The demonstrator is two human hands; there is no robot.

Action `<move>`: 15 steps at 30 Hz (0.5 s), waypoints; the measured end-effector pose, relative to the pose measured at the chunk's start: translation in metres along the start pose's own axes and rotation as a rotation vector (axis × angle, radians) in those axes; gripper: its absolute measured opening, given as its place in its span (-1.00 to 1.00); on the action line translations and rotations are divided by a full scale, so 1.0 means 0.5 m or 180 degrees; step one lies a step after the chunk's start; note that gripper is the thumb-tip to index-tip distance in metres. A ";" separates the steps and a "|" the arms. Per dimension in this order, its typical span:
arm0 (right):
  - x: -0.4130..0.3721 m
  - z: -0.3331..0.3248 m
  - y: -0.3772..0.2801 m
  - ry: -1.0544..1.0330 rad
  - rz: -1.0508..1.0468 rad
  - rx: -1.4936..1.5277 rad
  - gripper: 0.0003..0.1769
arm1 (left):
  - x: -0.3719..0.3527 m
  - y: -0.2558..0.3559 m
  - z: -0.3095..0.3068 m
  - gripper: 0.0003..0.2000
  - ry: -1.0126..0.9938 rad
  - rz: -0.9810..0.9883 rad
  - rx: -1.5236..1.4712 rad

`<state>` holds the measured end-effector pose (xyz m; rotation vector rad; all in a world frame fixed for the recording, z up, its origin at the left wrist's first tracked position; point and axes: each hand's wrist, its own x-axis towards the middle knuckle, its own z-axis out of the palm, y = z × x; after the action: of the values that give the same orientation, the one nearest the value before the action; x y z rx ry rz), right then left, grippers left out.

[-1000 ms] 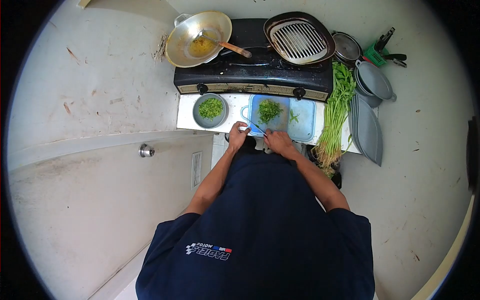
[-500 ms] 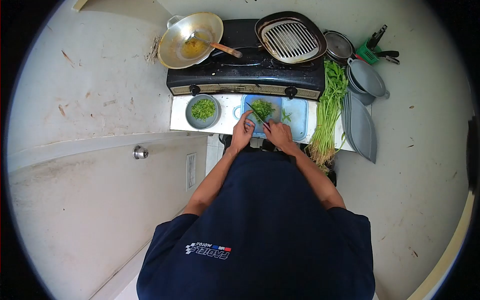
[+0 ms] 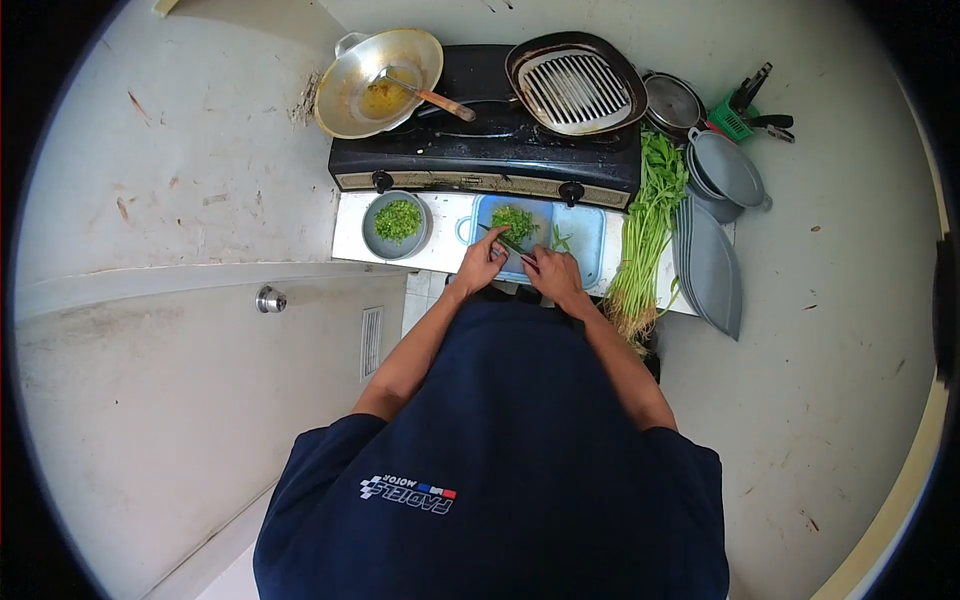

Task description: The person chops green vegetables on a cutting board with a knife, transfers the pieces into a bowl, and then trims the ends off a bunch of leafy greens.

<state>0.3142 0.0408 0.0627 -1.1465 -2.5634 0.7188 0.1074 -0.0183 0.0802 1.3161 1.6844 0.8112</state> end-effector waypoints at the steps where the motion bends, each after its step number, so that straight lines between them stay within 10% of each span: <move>1: -0.001 0.000 0.005 -0.0006 0.0037 -0.0015 -0.67 | -0.001 -0.004 -0.002 -0.37 0.0000 0.0045 -0.0079; 15: -0.043 0.006 -0.004 -0.0419 0.0115 0.0038 -0.56 | -0.072 -0.109 -0.055 -0.49 0.0763 -0.0548 -0.1075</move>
<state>0.3259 0.0227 0.0605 -1.1818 -2.6475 0.8434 0.0630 -0.0664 0.0532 0.8585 1.7225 1.1273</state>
